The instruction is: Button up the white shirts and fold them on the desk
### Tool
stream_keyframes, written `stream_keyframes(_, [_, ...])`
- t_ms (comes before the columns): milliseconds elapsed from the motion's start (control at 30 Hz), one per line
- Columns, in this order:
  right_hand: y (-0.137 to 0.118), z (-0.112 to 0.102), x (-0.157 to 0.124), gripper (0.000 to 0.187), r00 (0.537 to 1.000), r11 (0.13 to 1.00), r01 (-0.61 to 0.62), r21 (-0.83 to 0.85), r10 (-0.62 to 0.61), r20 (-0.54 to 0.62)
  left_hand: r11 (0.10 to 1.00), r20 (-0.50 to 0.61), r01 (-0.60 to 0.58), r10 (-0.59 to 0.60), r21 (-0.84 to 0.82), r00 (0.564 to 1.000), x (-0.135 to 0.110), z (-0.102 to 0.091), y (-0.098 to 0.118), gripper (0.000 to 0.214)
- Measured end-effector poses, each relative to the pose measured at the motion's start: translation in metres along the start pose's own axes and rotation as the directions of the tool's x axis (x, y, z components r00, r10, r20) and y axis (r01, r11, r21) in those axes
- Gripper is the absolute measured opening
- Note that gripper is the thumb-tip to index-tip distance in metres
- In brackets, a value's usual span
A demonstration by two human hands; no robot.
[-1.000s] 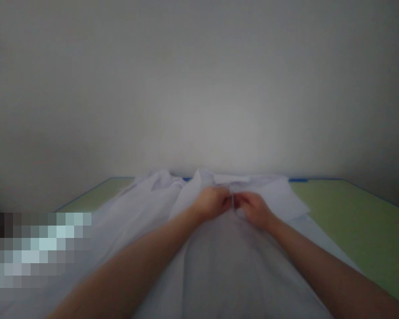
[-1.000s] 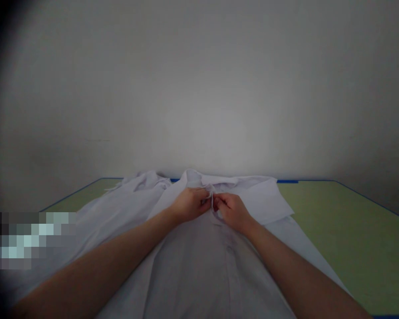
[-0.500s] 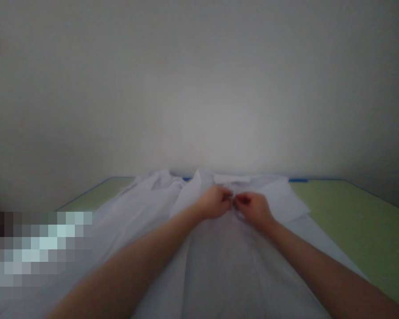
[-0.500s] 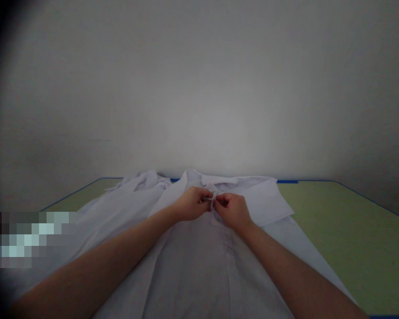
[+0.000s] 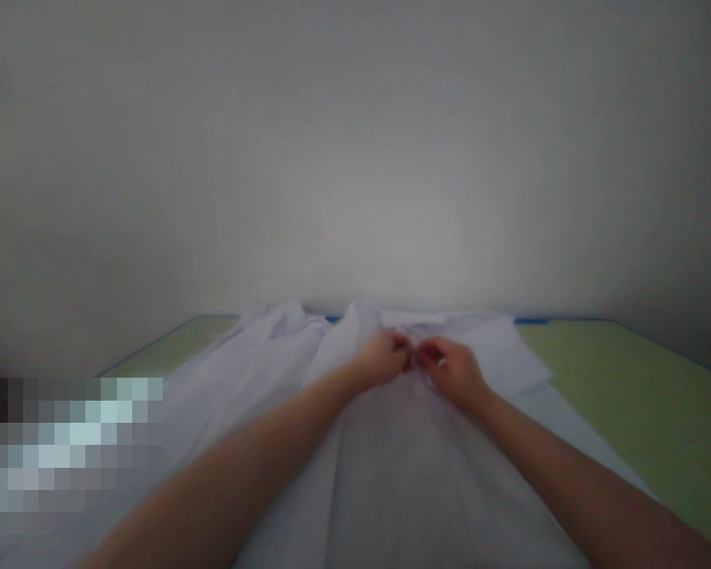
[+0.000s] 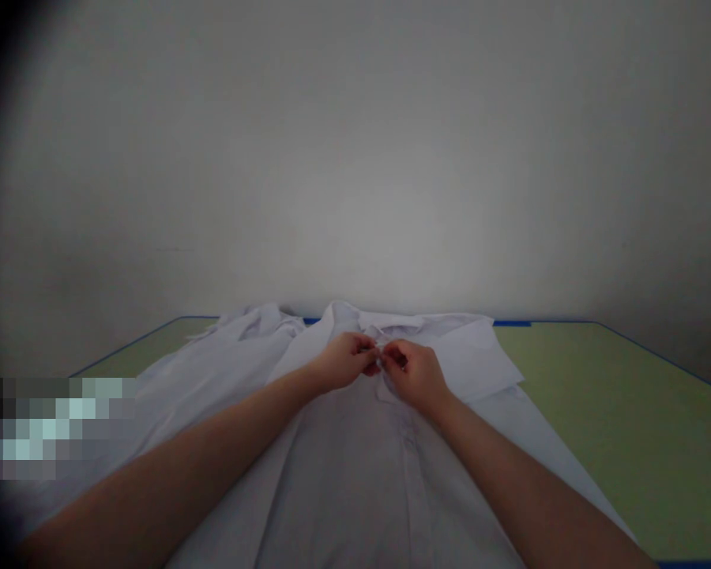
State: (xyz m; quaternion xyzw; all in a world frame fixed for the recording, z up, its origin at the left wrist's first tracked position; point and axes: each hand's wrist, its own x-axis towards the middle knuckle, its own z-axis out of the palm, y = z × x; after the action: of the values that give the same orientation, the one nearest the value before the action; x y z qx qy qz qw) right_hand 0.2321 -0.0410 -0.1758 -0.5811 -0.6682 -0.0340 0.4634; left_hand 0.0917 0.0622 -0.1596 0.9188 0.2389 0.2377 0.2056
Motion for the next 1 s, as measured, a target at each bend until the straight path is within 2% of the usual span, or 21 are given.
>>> stream_keyframes(167, [0.002, 0.000, 0.002, 0.007, 0.995, 0.998, -0.060, 0.026, 0.057, 0.085, 0.998, 0.059, 0.031, -0.028, -0.060, 0.998, -0.003, -0.004, 0.005, 0.017])
stream_keyframes(300, [-0.001, -0.001, 0.001, 0.007, 0.997, 0.997, -0.050, 0.058, 0.046, 0.067, 0.978, 0.078, 0.079, -0.065, -0.195, 0.995, -0.005, -0.002, 0.006, 0.019])
stream_keyframes(500, [0.001, -0.002, 0.003, 0.009, 0.995, 0.995, -0.051, 0.086, 0.043, 0.091, 0.973, 0.095, 0.066, -0.046, -0.223, 0.994, -0.005, -0.003, 0.002, 0.028])
stream_keyframes(600, [0.004, -0.005, 0.005, 0.005, 0.986, 0.991, -0.071, 0.117, 0.052, 0.157, 0.981, 0.109, 0.032, -0.011, -0.190, 0.994, -0.007, -0.003, 0.002, 0.026])
stream_keyframes(733, [0.008, -0.009, 0.007, 0.002, 0.956, 0.966, -0.157, 0.206, 0.096, 0.278, 0.995, 0.065, -0.102, 0.102, -0.002, 0.993, -0.010, -0.004, 0.006, 0.021])
stream_keyframes(800, [0.008, -0.008, 0.007, 0.001, 0.937, 0.929, -0.241, 0.281, 0.148, 0.315, 0.974, 0.024, -0.190, 0.188, 0.124, 0.982, -0.012, -0.005, 0.009, 0.019])
stream_keyframes(867, [0.008, -0.005, 0.006, 0.004, 0.916, 0.855, -0.342, 0.391, 0.209, 0.343, 0.937, -0.001, -0.258, 0.265, 0.235, 0.964, -0.015, -0.008, 0.013, 0.017])
stream_keyframes(1000, [0.008, 0.001, 0.004, 0.014, 0.858, 0.620, -0.509, 0.598, 0.304, 0.415, 0.888, -0.009, -0.321, 0.343, 0.329, 0.939, -0.021, -0.009, 0.020, 0.017])
